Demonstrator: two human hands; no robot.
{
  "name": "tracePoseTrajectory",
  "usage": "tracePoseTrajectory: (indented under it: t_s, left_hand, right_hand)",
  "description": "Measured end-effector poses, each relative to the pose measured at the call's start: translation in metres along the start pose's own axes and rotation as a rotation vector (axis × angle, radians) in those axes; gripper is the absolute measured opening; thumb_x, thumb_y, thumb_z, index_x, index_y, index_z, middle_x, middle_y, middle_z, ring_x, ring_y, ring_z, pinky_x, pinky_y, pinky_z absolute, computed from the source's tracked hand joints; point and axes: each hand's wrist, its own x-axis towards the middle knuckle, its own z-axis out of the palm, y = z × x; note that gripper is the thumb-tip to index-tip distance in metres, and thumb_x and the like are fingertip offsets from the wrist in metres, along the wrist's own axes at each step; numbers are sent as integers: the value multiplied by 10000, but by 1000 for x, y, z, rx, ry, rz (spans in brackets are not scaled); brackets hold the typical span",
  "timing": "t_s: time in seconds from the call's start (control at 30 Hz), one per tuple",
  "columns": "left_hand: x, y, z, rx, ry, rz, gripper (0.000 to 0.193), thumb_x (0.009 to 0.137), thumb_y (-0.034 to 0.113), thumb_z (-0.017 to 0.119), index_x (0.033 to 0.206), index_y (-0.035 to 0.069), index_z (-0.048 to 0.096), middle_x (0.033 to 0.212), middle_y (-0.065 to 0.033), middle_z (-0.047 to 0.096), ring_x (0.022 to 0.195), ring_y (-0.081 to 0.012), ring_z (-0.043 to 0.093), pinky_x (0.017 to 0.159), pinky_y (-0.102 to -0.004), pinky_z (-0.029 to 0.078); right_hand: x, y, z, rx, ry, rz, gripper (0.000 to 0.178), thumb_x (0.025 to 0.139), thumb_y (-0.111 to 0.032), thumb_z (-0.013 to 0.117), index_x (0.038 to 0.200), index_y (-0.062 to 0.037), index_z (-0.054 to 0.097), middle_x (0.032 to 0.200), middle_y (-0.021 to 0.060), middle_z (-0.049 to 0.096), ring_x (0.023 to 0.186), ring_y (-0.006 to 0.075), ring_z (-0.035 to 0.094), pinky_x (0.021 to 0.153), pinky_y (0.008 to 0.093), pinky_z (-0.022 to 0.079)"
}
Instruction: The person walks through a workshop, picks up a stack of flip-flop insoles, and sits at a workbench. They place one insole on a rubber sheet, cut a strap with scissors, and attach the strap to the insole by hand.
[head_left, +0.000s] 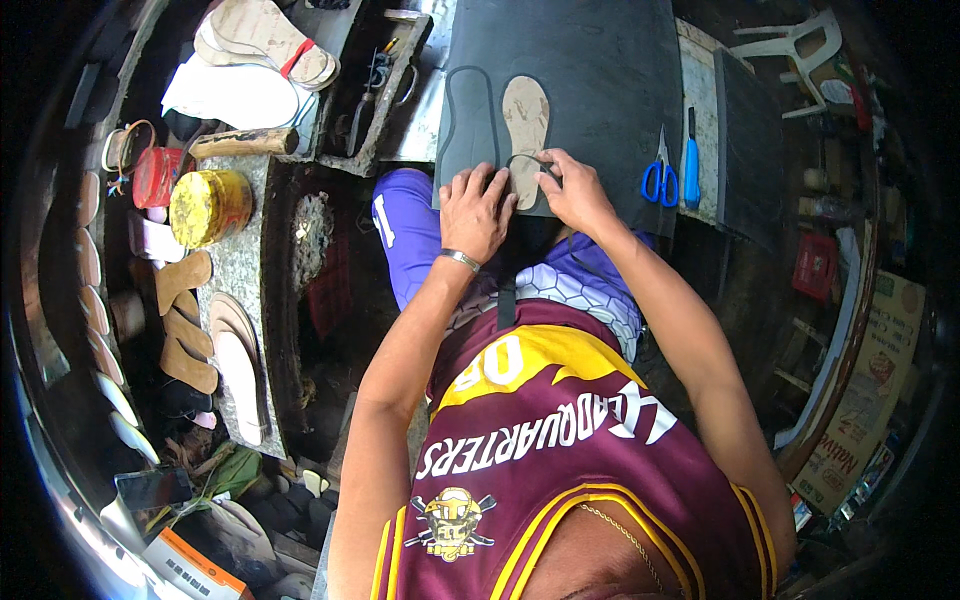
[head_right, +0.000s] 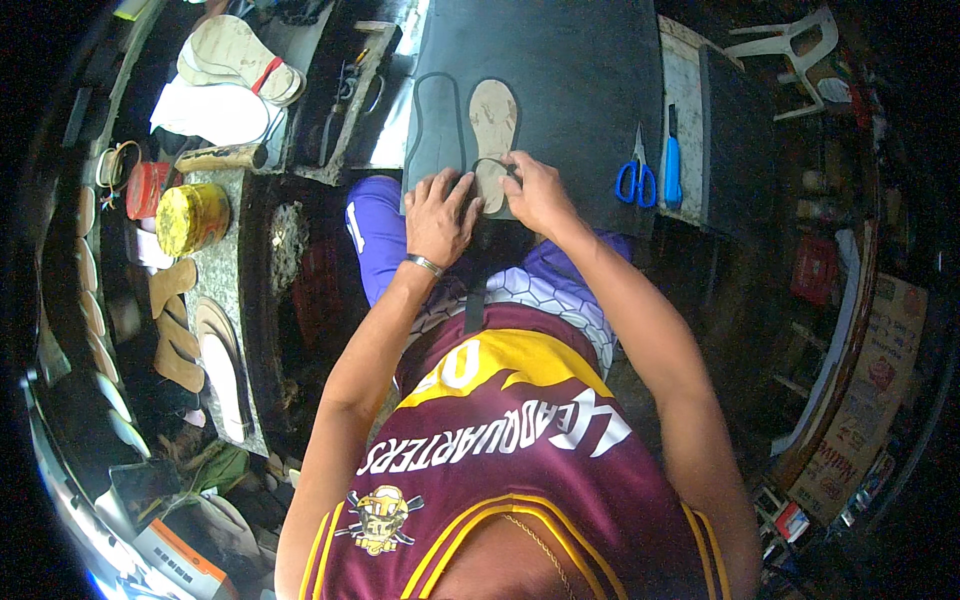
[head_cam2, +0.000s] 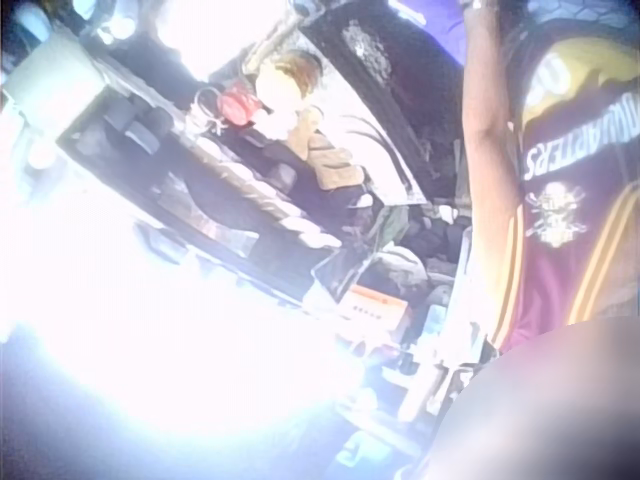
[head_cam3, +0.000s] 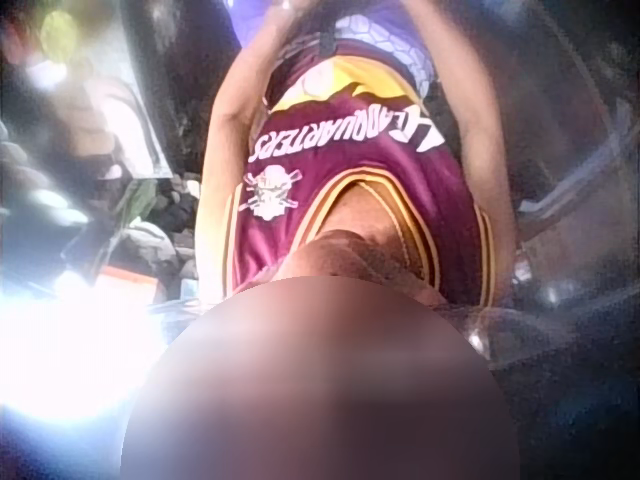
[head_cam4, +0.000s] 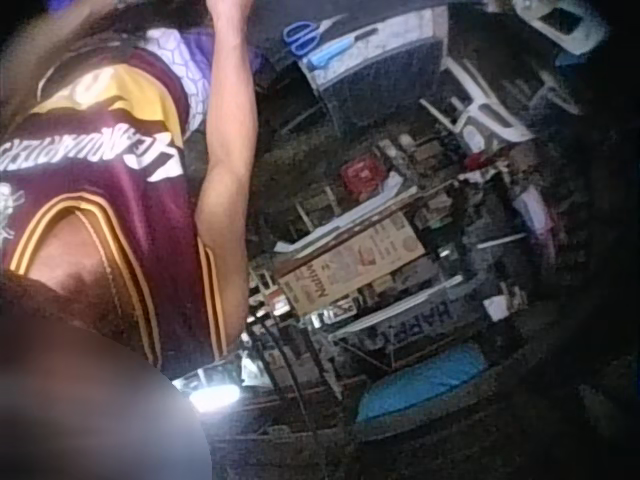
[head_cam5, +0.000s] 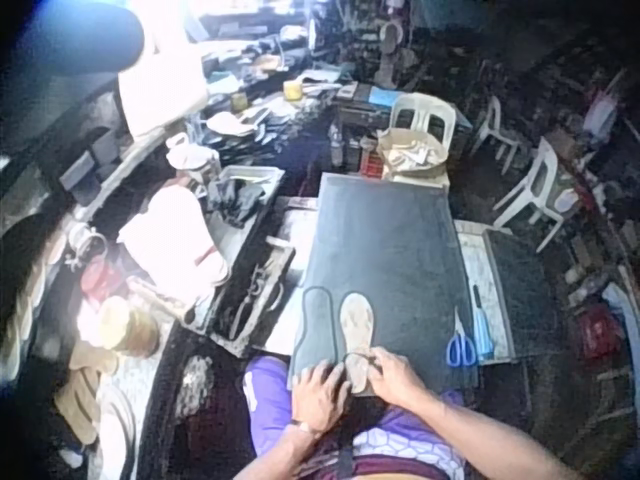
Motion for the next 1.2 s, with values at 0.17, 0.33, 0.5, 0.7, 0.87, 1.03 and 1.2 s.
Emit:
tracePoseTrajectory:
  t_s: [0.17, 0.33, 0.5, 0.7, 0.87, 1.03, 1.2]
  left_hand:
    - [2, -2, 2, 56, 15, 64, 420, 976, 330, 675, 1348, 134, 670, 1332, -118, 612, 1206, -327, 564, 978, -486, 432]
    - [-1, -3, 3, 106, -16, 119, 443, 985, 335, 657, 1381, 137, 645, 1330, -129, 606, 1195, -324, 568, 954, -477, 449]
    - [-4, -13, 2, 150, -71, 140, 463, 979, 341, 655, 1394, 137, 634, 1319, -133, 604, 1192, -324, 567, 950, -478, 450]
    - [-2, -10, 3, 26, -47, 106, 487, 937, 333, 675, 1397, 179, 641, 1322, -133, 600, 1195, -335, 560, 975, -495, 438]
    - [16, 16, 16, 18, -90, 35, 493, 903, 340, 687, 1380, 218, 670, 1333, -125, 602, 1198, -355, 550, 993, -522, 436]
    - [31, 40, 25, 61, -82, 3, 474, 939, 356, 675, 1368, 156, 693, 1317, -143, 603, 1216, -362, 528, 1014, -521, 408]
    - [36, 48, 27, 59, -82, -31, 461, 938, 363, 693, 1348, 151, 697, 1328, -128, 587, 1224, -364, 518, 1023, -529, 396]
  right_hand:
    - [11, -10, -11, -147, 107, -244, 259, 950, -207, 725, 1123, -14, 731, 1041, 203, 718, 977, 435, 697, 832, 473, 564]
    - [28, -17, -8, -253, 97, -173, 251, 944, -245, 738, 1084, -37, 754, 1032, 181, 715, 967, 431, 694, 823, 484, 561]
    - [35, -20, 11, -253, 117, -140, 265, 940, -265, 748, 1096, -51, 757, 1056, 180, 717, 989, 427, 697, 839, 486, 562]
    - [35, -10, 16, -246, 114, -87, 290, 937, -279, 755, 1108, -45, 752, 1100, 186, 724, 1036, 426, 700, 869, 485, 565]
    - [26, 13, -6, -112, 65, -173, 435, 921, -327, 766, 1200, 2, 709, 1156, 254, 704, 1079, 445, 680, 961, 510, 541]
    - [-15, 54, -46, -68, 219, -109, 629, 967, -412, 733, 1404, 15, 583, 1194, 227, 694, 1126, 417, 654, 1032, 505, 496]
    - [-34, 124, -129, -60, 432, 69, 408, 962, -295, 750, 1263, -29, 674, 1142, 211, 699, 972, 370, 702, 830, 440, 572]
